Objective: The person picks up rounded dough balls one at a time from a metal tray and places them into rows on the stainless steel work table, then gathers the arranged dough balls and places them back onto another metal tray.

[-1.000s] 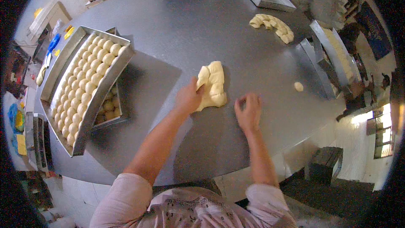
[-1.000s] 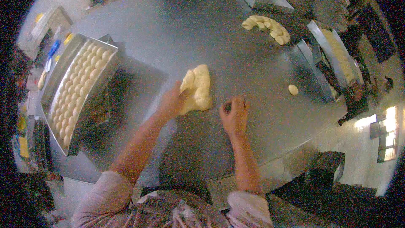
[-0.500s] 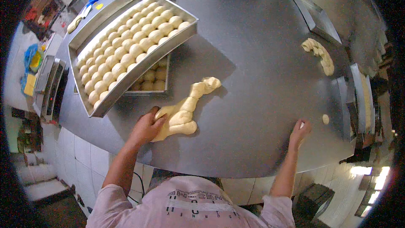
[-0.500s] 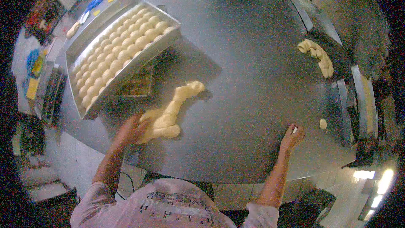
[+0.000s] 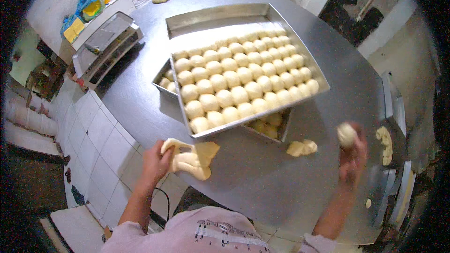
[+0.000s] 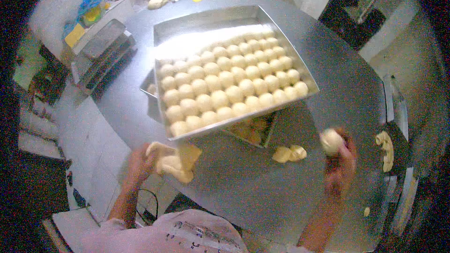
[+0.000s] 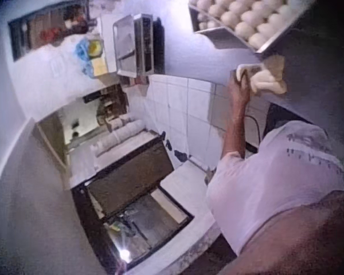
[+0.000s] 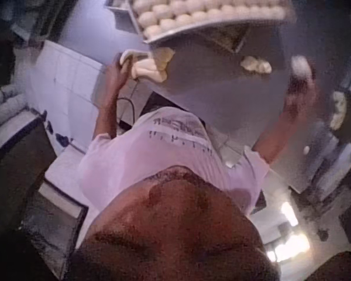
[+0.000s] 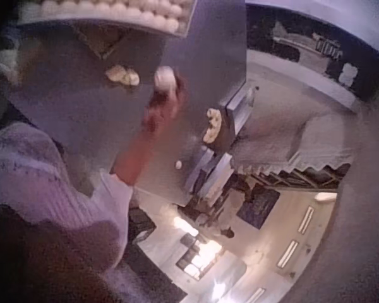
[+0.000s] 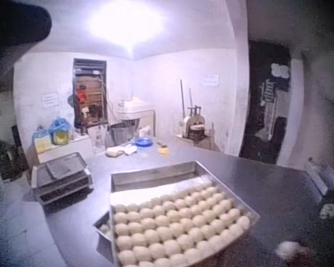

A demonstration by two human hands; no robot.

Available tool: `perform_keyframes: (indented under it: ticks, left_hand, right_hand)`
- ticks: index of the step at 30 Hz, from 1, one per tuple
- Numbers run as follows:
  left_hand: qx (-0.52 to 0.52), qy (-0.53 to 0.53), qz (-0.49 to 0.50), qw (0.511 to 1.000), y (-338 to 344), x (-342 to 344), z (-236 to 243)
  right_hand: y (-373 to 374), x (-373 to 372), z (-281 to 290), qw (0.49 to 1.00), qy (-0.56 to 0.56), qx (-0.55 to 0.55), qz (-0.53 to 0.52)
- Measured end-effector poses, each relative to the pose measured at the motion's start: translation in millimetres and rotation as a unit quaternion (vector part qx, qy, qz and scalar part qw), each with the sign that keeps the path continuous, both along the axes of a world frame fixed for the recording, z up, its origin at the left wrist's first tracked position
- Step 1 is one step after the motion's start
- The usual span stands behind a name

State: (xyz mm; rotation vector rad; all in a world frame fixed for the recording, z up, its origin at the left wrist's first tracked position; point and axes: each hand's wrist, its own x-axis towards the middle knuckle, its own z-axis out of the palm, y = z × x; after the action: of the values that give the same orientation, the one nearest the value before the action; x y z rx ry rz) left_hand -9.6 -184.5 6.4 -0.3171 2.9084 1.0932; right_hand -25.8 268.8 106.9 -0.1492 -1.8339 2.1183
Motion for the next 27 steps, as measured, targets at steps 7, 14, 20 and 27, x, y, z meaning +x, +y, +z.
perform_keyframes:
  ticks: [7, 14, 20, 27]
  left_hand:
    - [0.109, 0.006, 0.013, 0.994, -34, 13, -14]
    - [0.116, 0.038, -0.163, 0.979, -27, 8, 2]
    - [0.137, 0.128, -0.372, 0.909, -14, 2, 2]
    - [0.182, 0.173, -0.602, 0.758, 105, -26, 89]
  right_hand:
    - [-258, -235, 54, 0.974, 0.165, -0.07, 0.14]
    - [-348, -298, -28, 0.864, 0.043, 0.485, 0.128]
    - [-252, -127, 46, 0.907, -0.032, 0.182, 0.378]
    - [-149, 30, -34, 0.895, -0.08, -0.101, 0.428]
